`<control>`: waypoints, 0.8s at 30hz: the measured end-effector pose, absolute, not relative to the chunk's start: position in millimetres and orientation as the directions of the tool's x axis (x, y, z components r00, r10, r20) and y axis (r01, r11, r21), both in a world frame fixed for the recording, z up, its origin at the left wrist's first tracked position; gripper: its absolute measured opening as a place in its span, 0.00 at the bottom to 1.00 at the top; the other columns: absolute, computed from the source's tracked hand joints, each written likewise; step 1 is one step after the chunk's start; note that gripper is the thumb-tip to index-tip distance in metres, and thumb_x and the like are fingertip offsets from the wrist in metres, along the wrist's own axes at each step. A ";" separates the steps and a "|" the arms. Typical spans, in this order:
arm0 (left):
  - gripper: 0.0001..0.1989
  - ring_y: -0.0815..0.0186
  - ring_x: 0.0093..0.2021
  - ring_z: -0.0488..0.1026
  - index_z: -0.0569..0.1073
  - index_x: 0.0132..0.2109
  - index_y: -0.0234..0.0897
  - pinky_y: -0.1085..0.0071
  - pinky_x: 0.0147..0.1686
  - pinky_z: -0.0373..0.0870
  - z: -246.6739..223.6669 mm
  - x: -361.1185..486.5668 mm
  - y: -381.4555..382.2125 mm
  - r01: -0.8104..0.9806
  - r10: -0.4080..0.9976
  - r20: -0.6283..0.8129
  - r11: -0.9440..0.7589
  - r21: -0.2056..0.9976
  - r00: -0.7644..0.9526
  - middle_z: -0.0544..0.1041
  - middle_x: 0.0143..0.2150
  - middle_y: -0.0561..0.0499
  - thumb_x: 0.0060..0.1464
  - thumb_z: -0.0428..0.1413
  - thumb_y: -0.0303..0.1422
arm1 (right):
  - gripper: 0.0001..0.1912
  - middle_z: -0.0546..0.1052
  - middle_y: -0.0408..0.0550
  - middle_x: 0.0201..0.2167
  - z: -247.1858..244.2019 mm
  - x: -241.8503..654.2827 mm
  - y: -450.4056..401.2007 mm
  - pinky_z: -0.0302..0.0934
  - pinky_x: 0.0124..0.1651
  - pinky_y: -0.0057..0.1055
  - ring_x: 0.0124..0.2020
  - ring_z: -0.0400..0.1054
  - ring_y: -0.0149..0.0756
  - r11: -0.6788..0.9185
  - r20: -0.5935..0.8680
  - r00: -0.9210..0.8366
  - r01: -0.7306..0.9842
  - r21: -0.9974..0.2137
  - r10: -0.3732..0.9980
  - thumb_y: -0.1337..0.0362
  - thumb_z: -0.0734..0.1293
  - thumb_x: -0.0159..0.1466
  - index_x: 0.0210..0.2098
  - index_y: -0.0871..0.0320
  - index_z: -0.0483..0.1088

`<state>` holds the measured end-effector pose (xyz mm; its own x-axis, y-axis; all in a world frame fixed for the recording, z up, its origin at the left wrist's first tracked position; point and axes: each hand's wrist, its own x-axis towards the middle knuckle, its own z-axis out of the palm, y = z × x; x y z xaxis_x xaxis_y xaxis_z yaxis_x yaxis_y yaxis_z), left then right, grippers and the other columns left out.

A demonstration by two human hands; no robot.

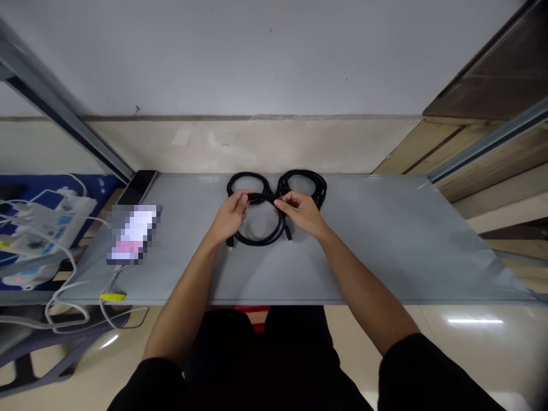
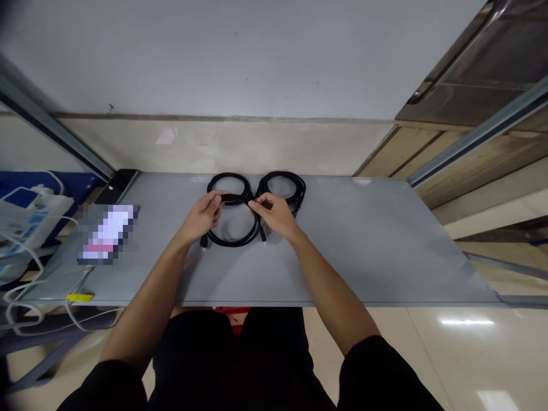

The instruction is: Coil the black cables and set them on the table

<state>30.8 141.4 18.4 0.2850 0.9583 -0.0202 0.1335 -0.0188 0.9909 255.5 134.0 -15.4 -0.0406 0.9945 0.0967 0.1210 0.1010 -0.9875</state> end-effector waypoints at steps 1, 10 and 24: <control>0.19 0.74 0.22 0.53 0.78 0.56 0.38 0.76 0.20 0.52 19.0 29.6 141.7 0.120 0.961 -0.026 -0.007 0.993 0.276 0.64 0.30 0.56 0.71 0.54 0.46 | 0.24 0.79 0.45 0.28 -15.6 257.3 134.2 0.70 0.39 0.36 0.31 0.73 0.35 0.096 0.092 -0.034 0.155 -0.983 0.995 0.40 0.77 0.59 0.31 0.55 0.74; 0.18 0.75 0.22 0.53 0.78 0.56 0.38 0.77 0.19 0.52 24.9 29.9 139.8 0.058 0.959 -0.067 0.053 0.997 0.275 0.64 0.34 0.55 0.70 0.55 0.45 | 0.24 0.83 0.49 0.31 -15.4 249.7 131.2 0.70 0.41 0.37 0.34 0.76 0.38 0.097 0.113 0.080 0.182 -0.979 0.990 0.40 0.76 0.60 0.33 0.56 0.79; 0.20 0.72 0.24 0.61 0.76 0.61 0.39 0.73 0.25 0.62 22.8 36.6 134.7 0.162 0.931 -0.027 -0.035 0.986 0.364 0.71 0.35 0.53 0.71 0.51 0.43 | 0.34 0.59 0.35 0.23 -16.2 226.4 124.0 0.49 0.19 0.27 0.18 0.53 0.27 0.073 0.074 -0.081 -0.015 -0.997 0.994 0.26 0.65 0.63 0.43 0.50 0.70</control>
<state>36.6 134.7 22.8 0.3640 0.9310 -0.0266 0.1616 -0.0350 0.9862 226.4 124.0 -16.2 -0.0808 0.9940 0.0738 -0.0148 0.0728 -0.9972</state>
